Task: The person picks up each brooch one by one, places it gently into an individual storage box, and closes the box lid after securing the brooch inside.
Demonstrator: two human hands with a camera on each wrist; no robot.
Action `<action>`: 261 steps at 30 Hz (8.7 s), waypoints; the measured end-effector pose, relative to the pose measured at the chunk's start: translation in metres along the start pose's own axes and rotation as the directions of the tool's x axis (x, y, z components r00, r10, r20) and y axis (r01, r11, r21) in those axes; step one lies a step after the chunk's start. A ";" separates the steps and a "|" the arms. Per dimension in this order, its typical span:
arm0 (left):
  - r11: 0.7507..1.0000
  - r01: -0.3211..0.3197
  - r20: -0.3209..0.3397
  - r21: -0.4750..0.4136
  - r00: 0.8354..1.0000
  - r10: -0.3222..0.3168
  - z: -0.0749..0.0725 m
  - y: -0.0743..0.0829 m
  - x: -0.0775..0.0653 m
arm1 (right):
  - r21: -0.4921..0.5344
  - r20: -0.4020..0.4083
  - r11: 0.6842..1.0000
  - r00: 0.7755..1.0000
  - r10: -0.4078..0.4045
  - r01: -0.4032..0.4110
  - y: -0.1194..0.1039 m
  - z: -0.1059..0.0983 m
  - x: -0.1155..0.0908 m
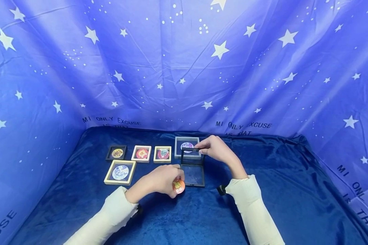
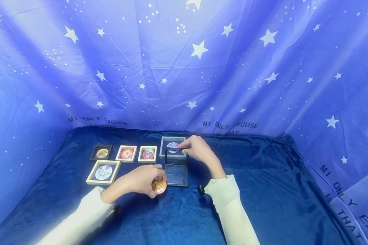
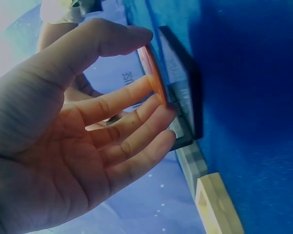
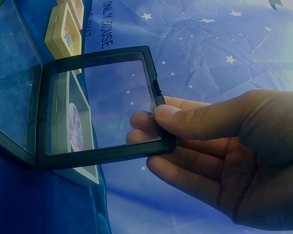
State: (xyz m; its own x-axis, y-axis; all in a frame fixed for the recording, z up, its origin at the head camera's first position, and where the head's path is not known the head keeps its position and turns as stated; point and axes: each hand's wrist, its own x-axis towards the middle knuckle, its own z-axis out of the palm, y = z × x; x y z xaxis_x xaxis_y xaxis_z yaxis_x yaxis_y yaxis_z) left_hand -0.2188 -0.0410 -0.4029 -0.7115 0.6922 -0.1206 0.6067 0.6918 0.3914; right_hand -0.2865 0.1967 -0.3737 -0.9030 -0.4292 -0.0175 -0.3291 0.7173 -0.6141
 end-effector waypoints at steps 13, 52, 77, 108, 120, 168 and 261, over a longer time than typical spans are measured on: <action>0.998 -0.015 -0.117 -0.060 0.993 0.008 -0.013 0.007 0.019 | -0.009 -0.002 1.000 1.000 0.003 -0.003 -0.001 -0.002 0.001; 0.996 -0.070 -0.017 -0.050 0.997 0.069 -0.017 0.013 0.063 | -0.001 -0.010 1.000 1.000 -0.012 0.012 -0.003 0.003 0.004; 0.994 -0.108 0.030 0.016 0.994 0.108 -0.022 0.006 0.068 | 0.000 -0.020 1.000 1.000 0.005 -0.005 0.000 0.002 0.002; 0.996 -0.093 0.059 0.013 0.994 0.092 -0.012 0.003 0.075 | -0.018 -0.010 1.000 1.000 0.022 -0.022 -0.001 0.002 0.004; 0.997 -0.066 0.055 0.029 0.996 0.064 -0.008 0.001 0.078 | -0.015 -0.012 0.999 0.999 0.030 -0.030 -0.003 0.002 0.004; 0.998 -0.029 0.050 0.052 0.998 0.027 -0.004 0.005 0.073 | -0.014 0.006 0.999 0.999 0.037 -0.037 -0.005 0.002 0.002; 0.447 0.440 0.206 -0.779 0.852 -0.481 -0.027 -0.038 0.066 | 0.328 0.425 0.808 0.840 0.336 -0.489 0.039 0.004 0.014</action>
State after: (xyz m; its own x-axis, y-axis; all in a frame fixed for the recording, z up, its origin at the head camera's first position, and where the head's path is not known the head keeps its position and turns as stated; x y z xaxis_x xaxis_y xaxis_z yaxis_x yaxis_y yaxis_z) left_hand -0.2989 -0.0273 -0.4013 -0.8254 0.2994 -0.4787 -0.3179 0.4542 0.8323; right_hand -0.3108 0.2164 -0.4014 -0.7522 -0.3526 -0.5567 0.2668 0.6095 -0.7465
